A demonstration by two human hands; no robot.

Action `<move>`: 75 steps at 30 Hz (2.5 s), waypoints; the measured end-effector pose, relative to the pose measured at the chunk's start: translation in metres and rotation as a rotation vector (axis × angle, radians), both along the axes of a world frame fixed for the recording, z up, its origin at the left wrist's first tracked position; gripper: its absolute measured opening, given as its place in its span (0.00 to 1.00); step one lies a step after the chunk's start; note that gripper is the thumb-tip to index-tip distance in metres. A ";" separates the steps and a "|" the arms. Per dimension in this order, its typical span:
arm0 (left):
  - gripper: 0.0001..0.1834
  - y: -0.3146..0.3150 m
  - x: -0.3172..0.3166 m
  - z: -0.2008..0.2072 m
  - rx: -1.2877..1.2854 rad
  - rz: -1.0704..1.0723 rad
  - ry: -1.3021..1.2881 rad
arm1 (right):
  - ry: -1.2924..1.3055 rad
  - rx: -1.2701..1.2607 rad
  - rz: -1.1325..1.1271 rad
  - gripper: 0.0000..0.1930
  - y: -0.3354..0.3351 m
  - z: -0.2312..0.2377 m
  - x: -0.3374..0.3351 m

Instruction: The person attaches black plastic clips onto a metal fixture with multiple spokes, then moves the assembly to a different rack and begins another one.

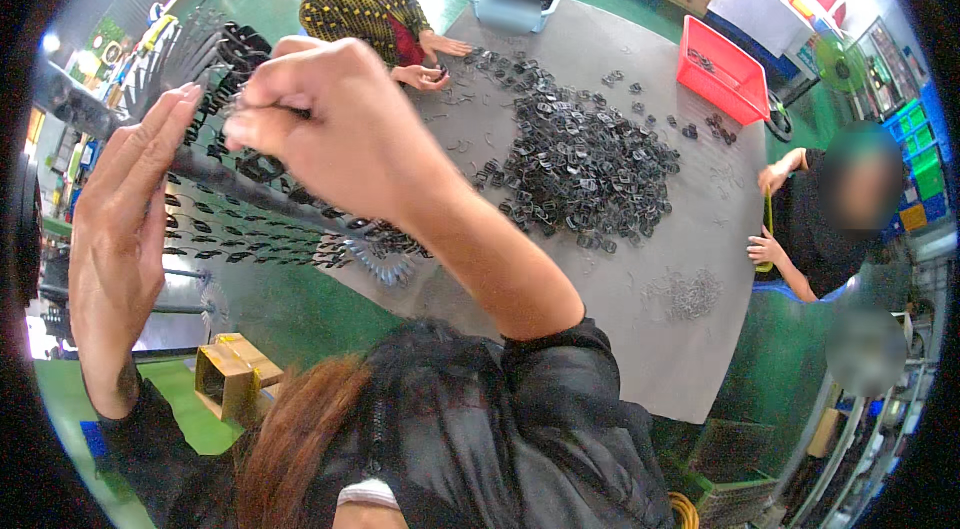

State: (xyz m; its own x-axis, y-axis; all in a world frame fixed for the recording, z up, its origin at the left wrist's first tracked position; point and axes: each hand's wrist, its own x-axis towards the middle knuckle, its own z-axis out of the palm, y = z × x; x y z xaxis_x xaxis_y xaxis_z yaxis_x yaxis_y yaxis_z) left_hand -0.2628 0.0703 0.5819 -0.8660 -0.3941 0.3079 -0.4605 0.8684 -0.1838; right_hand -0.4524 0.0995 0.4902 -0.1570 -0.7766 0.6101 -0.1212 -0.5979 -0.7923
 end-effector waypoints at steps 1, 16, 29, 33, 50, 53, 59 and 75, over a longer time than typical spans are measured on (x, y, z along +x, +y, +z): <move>0.33 -0.004 0.001 0.000 -0.005 -0.005 0.002 | -0.064 -0.017 0.028 0.05 0.000 -0.006 -0.010; 0.31 -0.015 0.030 0.007 0.087 -0.050 -0.044 | 0.588 0.371 -0.699 0.11 -0.025 0.013 -0.152; 0.36 -0.001 0.027 0.015 0.233 -0.132 0.034 | 0.736 0.272 -0.890 0.13 -0.016 -0.035 -0.123; 0.34 -0.001 0.021 0.011 0.089 -0.109 0.016 | 0.441 -0.182 -0.576 0.07 0.023 0.007 -0.007; 0.35 0.008 0.016 0.004 0.090 -0.152 -0.015 | 0.121 0.049 0.048 0.03 0.020 0.015 0.014; 0.36 0.010 0.015 0.003 0.049 -0.170 -0.015 | 0.120 0.058 0.095 0.03 0.027 0.007 -0.002; 0.32 -0.001 0.018 0.006 0.104 -0.236 0.031 | -0.017 0.348 0.230 0.05 0.050 -0.005 -0.024; 0.32 0.008 0.004 0.008 0.079 -0.117 -0.014 | 0.171 -0.127 -0.446 0.03 0.014 0.001 0.038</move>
